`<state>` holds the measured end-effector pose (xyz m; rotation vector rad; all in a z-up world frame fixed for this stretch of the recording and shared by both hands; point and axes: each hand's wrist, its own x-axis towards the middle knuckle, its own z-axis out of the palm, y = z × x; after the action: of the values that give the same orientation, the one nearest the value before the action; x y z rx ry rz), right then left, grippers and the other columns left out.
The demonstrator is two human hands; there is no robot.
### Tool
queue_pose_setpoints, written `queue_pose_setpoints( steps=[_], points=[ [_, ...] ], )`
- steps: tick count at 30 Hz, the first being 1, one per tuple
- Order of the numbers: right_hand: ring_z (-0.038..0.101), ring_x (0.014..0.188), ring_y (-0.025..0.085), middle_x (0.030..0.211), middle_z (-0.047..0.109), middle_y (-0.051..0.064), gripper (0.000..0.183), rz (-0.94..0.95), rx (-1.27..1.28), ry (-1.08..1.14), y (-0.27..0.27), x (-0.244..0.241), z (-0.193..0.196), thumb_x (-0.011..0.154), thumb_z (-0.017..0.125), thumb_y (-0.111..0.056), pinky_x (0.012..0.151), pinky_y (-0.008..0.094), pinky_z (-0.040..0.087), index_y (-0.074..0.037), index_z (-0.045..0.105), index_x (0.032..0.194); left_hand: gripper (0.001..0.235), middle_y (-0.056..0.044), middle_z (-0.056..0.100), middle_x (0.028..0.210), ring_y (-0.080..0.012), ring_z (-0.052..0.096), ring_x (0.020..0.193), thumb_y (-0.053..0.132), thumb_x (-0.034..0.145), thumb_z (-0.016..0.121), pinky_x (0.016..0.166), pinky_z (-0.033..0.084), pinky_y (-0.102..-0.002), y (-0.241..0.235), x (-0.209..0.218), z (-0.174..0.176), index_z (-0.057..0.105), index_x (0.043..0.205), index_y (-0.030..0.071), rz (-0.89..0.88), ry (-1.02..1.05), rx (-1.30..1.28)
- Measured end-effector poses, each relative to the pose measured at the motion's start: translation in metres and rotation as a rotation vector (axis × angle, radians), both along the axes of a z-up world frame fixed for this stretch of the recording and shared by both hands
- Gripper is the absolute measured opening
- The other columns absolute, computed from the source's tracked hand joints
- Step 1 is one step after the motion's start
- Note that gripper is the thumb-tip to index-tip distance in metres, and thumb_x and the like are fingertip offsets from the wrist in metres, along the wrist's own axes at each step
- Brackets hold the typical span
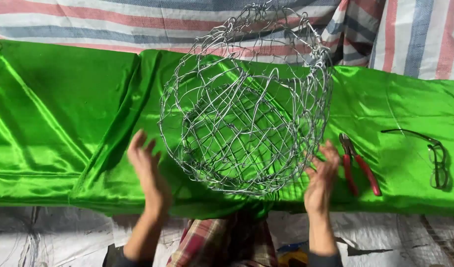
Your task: Manually adjusting and shaping a wire mesh basket structure by bending the wires and checking the alignment.
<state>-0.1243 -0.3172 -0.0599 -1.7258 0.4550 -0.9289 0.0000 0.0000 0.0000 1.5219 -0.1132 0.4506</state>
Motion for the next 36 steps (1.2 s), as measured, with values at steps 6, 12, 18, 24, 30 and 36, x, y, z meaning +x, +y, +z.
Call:
queue_pose_setpoints(
  steps=[6,12,18,24,30,36],
  points=[
    [0.045,0.131,0.043,0.158,0.044,0.020,0.073,0.247,0.385,0.141,0.021,0.041,0.056,0.102,0.022,-0.068,0.097,0.051,0.031,-0.020,0.031,0.156,0.088,-0.028,0.035,0.155,-0.0564,0.031,0.138,0.071,0.096,0.044,0.116,0.019,-0.064,-0.017,0.069,0.026,0.034,0.157,0.006,-0.335,0.347,-0.453],
    [0.066,0.112,0.026,0.146,0.052,0.015,0.077,0.221,0.441,0.073,0.088,-0.009,0.058,0.085,0.055,-0.047,0.080,0.034,0.053,-0.014,0.034,0.151,0.078,-0.010,0.062,0.135,-0.0230,0.061,0.115,0.066,0.085,0.045,0.095,0.046,-0.032,0.019,0.127,0.023,0.054,0.141,0.013,-0.485,0.449,-0.329],
    [0.029,0.149,0.034,0.165,0.017,0.020,0.070,0.309,0.035,-0.136,0.101,-0.035,0.031,0.103,0.053,-0.031,0.121,0.059,0.036,-0.010,0.016,0.158,0.039,-0.013,0.057,0.129,-0.0217,0.058,0.114,0.035,0.110,0.045,0.092,0.054,-0.034,0.037,0.092,0.014,0.062,0.130,0.008,-0.060,-0.034,0.212],
    [0.054,0.127,0.033,0.126,0.057,0.019,0.048,0.086,-0.641,0.059,0.114,-0.058,0.022,0.093,0.068,-0.032,0.090,0.036,0.059,0.000,0.056,0.127,0.050,-0.008,0.058,0.095,-0.0233,0.055,0.089,0.059,0.088,0.064,0.080,0.045,-0.036,0.047,-0.040,-0.048,0.054,0.099,0.011,0.024,-0.713,0.609],
    [0.062,0.122,0.030,0.126,0.067,0.012,0.050,0.194,-0.643,0.107,0.117,-0.038,0.016,0.087,0.079,-0.032,0.104,0.043,0.055,-0.005,0.064,0.126,0.057,-0.005,0.058,0.139,-0.0274,0.051,0.133,0.074,0.085,0.069,0.103,0.033,-0.047,0.015,-0.054,-0.023,0.068,0.127,0.035,-0.105,-0.630,0.935],
    [0.067,0.096,0.023,0.099,0.068,0.005,0.038,0.107,-0.694,0.004,0.112,-0.030,0.005,0.084,0.079,-0.038,0.083,0.035,0.059,-0.008,0.069,0.105,0.042,0.000,0.064,0.103,-0.0225,0.052,0.083,0.068,0.083,0.071,0.085,0.031,-0.042,0.008,-0.049,-0.023,0.064,0.074,0.027,-0.081,-0.684,0.866]
  ],
)
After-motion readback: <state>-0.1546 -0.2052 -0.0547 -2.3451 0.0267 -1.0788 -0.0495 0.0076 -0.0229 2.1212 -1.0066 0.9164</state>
